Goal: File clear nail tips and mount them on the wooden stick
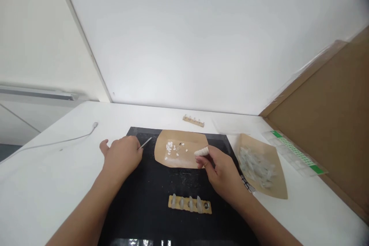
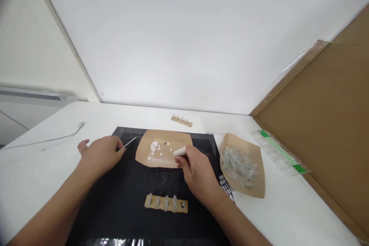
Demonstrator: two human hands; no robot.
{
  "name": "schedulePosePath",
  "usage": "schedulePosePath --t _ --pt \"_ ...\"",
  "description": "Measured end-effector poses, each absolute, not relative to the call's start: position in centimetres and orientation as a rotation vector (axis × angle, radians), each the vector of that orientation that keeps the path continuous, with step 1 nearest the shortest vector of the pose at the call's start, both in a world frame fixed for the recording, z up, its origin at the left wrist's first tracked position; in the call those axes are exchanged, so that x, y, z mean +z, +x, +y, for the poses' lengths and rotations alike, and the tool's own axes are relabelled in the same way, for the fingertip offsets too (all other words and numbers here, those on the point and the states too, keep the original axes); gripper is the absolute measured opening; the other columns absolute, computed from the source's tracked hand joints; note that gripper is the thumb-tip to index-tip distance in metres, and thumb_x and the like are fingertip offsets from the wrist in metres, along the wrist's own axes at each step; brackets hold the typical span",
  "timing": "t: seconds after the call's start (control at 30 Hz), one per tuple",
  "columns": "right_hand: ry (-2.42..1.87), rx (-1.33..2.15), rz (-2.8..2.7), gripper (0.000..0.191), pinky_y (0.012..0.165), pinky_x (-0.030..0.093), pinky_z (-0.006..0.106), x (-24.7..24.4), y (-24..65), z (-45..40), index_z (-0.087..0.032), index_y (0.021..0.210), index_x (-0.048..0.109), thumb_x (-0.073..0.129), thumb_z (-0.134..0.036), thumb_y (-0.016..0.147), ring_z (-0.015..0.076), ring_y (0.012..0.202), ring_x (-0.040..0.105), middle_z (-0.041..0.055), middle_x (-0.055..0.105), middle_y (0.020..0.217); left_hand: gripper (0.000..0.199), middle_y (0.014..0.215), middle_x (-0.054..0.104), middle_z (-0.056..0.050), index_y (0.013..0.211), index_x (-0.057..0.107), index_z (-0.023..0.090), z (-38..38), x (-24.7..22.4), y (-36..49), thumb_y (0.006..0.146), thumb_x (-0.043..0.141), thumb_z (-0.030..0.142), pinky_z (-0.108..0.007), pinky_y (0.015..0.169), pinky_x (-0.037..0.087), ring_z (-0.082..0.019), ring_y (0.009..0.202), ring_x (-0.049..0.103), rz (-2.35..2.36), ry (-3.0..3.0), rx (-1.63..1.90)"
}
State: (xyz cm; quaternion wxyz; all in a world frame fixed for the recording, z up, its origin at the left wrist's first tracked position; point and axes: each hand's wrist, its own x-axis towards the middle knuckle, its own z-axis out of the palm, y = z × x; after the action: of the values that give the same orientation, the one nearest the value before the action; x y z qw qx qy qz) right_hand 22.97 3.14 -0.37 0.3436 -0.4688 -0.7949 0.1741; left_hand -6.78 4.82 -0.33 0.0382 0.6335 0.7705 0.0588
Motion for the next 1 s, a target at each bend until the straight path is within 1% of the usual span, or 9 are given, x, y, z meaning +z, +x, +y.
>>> schedulePosePath --t 0.1,0.17,0.23,0.3,0.43,0.57,0.67,0.8,1.0 --pt "-1.240 0.386 -2.062 0.018 0.063 0.049 0.027 -0.3 22.8 3.0 -0.022 0.082 0.058 0.057 -0.021 0.100 0.0167 0.069 0.066 -0.0006 0.069 0.075 0.026 0.076 0.075 -0.011 0.089 0.072 0.020 4.8 0.7 -6.9 0.093 0.048 0.030 -0.061 0.104 0.036 -0.033 0.082 0.071 2.406 1.921 0.242" --pt "-1.241 0.320 -2.071 0.019 0.062 0.047 0.028 -0.5 22.6 2.9 -0.023 0.081 0.055 0.057 -0.020 0.100 0.0174 0.070 0.066 -0.0001 0.068 0.075 0.031 0.085 0.076 -0.012 0.102 0.069 0.018 4.7 1.4 -6.6 0.098 0.044 0.035 -0.047 0.089 0.048 -0.034 0.084 0.071 2.422 1.932 0.377" --pt "-1.233 0.260 -2.084 0.021 0.062 0.047 0.028 -0.8 22.2 2.8 -0.023 0.080 0.053 0.057 -0.019 0.100 0.0180 0.070 0.066 0.0002 0.067 0.074 0.033 0.098 0.076 -0.012 0.111 0.068 0.019 4.5 1.8 -5.7 0.101 0.042 0.037 -0.038 0.078 0.050 -0.031 0.088 0.071 2.307 2.033 0.602" --pt "-1.221 0.213 -2.085 0.021 0.064 0.047 0.029 -1.0 21.8 2.7 -0.023 0.081 0.051 0.056 -0.020 0.101 0.0185 0.073 0.066 0.0012 0.066 0.077 0.032 0.104 0.075 -0.009 0.109 0.071 0.021 4.0 1.8 -4.4 0.103 0.043 0.035 -0.034 0.082 0.051 -0.026 0.092 0.070 2.031 2.205 0.798" --pt "-1.213 0.094 -2.069 0.019 0.070 0.048 0.030 -1.2 21.0 2.6 -0.022 0.086 0.051 0.051 -0.024 0.105 0.0198 0.078 0.063 0.0038 0.064 0.081 0.032 0.101 0.072 -0.007 0.105 0.076 0.020 2.5 1.2 -1.3 0.104 0.046 0.029 -0.030 0.083 0.052 -0.020 0.088 0.068 1.545 2.197 1.073" --pt "-1.191 -0.145 -2.065 0.019 0.069 0.044 0.033 -1.5 20.3 2.9 -0.022 0.087 0.049 0.048 -0.022 0.106 0.0220 0.077 0.059 0.0058 0.062 0.081 0.028 0.109 0.071 -0.007 0.114 0.077 0.022 1.2 0.9 0.7 0.104 0.051 0.027 -0.027 0.077 0.054 -0.019 0.090 0.069 1.322 2.069 1.105" --pt "-1.195 -0.295 -2.056 0.019 0.067 0.040 0.036 -1.6 20.0 3.2 -0.023 0.086 0.048 0.048 -0.022 0.105 0.0230 0.073 0.055 0.0058 0.060 0.078 0.029 0.099 0.071 -0.007 0.107 0.079 0.021 0.9 1.1 1.2 0.105 0.050 0.026 -0.027 0.073 0.053 -0.019 0.084 0.068 1.281 2.053 1.087" --pt "-1.194 -0.299 -2.014 0.017 0.067 0.039 0.036 -1.6 20.0 3.4 -0.023 0.088 0.048 0.051 -0.021 0.104 0.0224 0.071 0.052 0.0049 0.061 0.079 0.029 0.084 0.069 -0.006 0.096 0.078 0.017 0.9 1.2 1.4 0.105 0.051 0.024 -0.028 0.072 0.052 -0.018 0.078 0.067 1.274 2.063 1.101" --pt "-1.181 -0.310 -2.001 0.017 0.067 0.040 0.036 -1.5 19.7 3.2 -0.024 0.087 0.046 0.052 -0.021 0.103 0.0226 0.071 0.052 0.0042 0.061 0.079 0.026 0.088 0.068 -0.005 0.097 0.075 0.015 0.8 0.5 1.5 0.105 0.051 0.023 -0.025 0.063 0.051 -0.013 0.064 0.062 1.272 2.022 1.116"
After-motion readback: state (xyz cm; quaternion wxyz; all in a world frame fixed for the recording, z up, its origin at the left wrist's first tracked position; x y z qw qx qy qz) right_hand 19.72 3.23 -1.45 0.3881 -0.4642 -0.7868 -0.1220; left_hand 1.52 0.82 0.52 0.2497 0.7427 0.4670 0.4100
